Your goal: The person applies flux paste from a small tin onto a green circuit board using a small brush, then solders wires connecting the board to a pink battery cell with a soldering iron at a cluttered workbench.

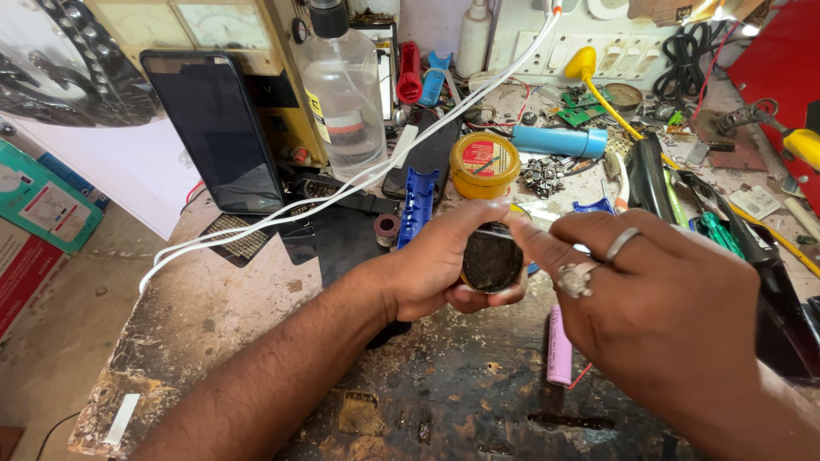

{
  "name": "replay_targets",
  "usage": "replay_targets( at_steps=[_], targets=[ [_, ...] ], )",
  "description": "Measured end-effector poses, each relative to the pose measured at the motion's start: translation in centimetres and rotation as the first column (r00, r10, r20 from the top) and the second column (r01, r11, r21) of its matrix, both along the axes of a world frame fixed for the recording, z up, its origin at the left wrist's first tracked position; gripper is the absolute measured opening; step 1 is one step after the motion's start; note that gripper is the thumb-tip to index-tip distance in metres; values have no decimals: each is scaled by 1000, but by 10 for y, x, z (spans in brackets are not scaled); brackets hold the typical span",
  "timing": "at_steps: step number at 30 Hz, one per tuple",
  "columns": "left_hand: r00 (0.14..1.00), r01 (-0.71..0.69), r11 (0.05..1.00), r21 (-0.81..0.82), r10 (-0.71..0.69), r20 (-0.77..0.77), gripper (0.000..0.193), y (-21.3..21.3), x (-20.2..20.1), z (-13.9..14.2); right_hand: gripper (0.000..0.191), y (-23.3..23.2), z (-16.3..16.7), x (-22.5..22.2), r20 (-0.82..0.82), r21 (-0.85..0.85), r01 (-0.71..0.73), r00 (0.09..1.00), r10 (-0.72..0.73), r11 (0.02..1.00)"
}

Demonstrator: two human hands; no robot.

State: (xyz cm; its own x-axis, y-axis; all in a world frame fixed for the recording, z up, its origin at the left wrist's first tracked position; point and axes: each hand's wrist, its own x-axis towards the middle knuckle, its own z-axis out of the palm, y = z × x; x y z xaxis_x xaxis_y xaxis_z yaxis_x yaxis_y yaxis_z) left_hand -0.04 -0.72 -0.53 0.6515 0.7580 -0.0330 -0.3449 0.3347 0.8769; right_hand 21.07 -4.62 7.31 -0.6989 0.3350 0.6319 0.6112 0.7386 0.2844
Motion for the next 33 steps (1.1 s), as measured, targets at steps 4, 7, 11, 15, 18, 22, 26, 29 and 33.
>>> replay_targets(
  at_steps=[4,7,11,15,18,22,26,29,33],
  targets=[
    [997,24,1000,7,-24,-75,43,5,-2,-2,50,3,-3,-4,-9,-126,-60,998,59,990],
    [989,-24,999,21,27,-145,33,4,-5,-2,48,4,-5,-5,-19,-161,-105,995,103,981],
    [985,-26,998,53,35,-172,35,3,-6,-1,44,5,-7,-4,-23,-197,-132,991,130,971],
    [995,-31,997,69,37,-97,44,3,-11,2,53,7,-9,-2,44,-109,-199,978,205,974],
    [1000,5,1000,11,-5,25,43,3,-13,4,38,11,-6,0,-40,-190,-162,987,157,968],
    [1000,13,1000,-13,-13,-23,56,1,-14,7,50,13,4,6,-13,-123,-60,998,59,991],
    [999,24,999,-22,-23,26,55,0,-14,10,55,9,9,7,-1,-80,-80,997,81,994],
    [999,13,999,-36,-11,36,50,-1,-12,10,52,2,8,2,64,26,-122,991,120,992],
    [1000,-18,995,-96,19,14,45,-2,-7,8,45,-6,9,-4,92,79,-140,987,132,987]
  ],
)
